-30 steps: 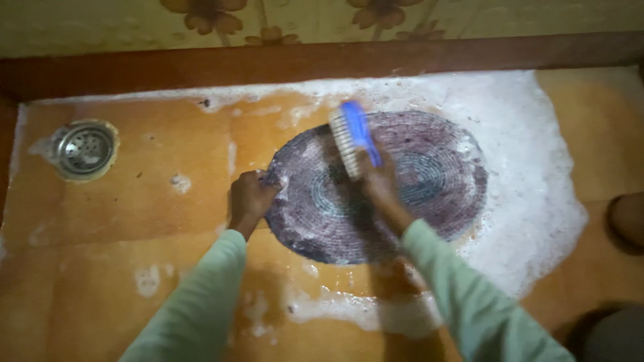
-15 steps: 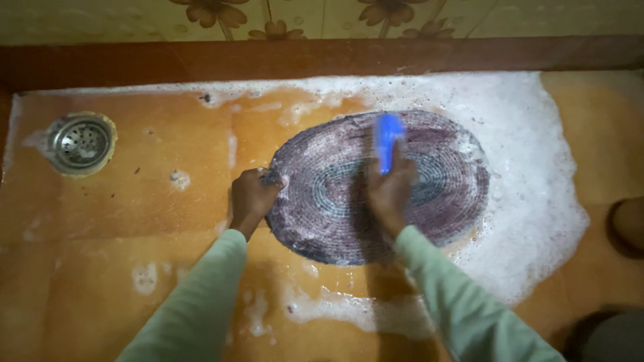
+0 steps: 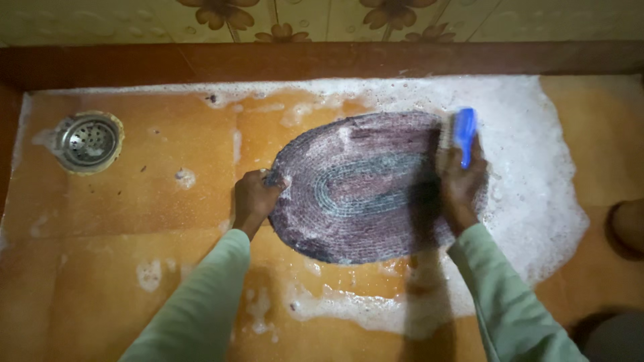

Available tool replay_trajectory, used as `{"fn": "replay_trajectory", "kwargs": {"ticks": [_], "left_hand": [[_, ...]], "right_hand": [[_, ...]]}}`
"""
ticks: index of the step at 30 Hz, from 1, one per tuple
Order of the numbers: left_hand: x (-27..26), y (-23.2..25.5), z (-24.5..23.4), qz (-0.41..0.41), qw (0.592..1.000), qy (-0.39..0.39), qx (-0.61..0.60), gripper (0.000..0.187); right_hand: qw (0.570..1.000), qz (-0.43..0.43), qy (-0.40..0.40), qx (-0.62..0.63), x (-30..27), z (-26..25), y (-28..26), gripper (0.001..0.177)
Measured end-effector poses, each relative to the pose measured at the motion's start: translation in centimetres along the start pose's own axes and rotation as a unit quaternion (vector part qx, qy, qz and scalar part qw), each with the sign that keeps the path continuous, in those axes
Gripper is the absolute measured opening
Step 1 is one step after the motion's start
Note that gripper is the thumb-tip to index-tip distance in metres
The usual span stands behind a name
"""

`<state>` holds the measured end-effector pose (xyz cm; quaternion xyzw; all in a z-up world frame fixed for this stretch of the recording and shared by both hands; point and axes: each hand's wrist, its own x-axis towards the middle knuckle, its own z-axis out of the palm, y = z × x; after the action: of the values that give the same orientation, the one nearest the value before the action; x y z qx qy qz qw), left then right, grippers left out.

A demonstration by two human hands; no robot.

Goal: The person scrubs a small rug using a brush and soapy water on a tiled floor, then rinses and wrings it out.

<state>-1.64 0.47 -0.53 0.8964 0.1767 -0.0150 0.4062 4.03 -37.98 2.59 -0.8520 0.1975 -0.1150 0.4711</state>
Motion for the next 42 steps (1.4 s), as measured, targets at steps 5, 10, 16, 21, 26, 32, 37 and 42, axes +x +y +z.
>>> {"fn": "replay_trajectory", "kwargs": {"ticks": [5, 10, 16, 21, 26, 32, 37, 42], "left_hand": [[0.2, -0.1, 0.2, 0.068, 0.996, 0.041, 0.045, 0.047], [-0.2, 0.8, -0.3, -0.033, 0.999, -0.017, -0.018, 0.042], [-0.1, -0.1, -0.1, -0.002, 1.0, 0.015, 0.007, 0.041], [-0.6, -2.1, -1.1, -0.047, 0.998, -0.024, 0.018, 0.037], [-3.8, -4.6, -2.4, -0.095, 0.99, -0.077, -0.072, 0.032], [-3.9, -3.8, -1.4, -0.078, 0.994, -0.067, -0.024, 0.028], [-3.8, -3.1, -1.6, -0.073, 0.994, -0.083, 0.01, 0.024], [-4.1, -2.6, -1.9, -0.068, 0.994, -0.07, 0.058, 0.027]], "right_hand": [[0.964, 0.024, -0.003, -0.266, -2.7, -0.4, 0.7, 0.07], [0.941, -0.175, -0.052, -0.284, -9.5, 3.4, -2.5, 0.063], [0.954, -0.178, -0.192, -0.147, -12.3, 3.8, -3.2, 0.065], [0.971, -0.176, -0.117, -0.116, -7.1, 1.7, 2.7, 0.058], [0.953, -0.1, 0.044, -0.282, -1.1, -6.0, 6.1, 0.06], [0.936, -0.181, 0.061, -0.296, -7.5, -3.0, 2.8, 0.06], [0.943, -0.259, -0.103, -0.183, -16.4, 0.1, -4.3, 0.053], [0.95, -0.212, -0.203, -0.108, -16.7, 1.4, -4.0, 0.058]]}}
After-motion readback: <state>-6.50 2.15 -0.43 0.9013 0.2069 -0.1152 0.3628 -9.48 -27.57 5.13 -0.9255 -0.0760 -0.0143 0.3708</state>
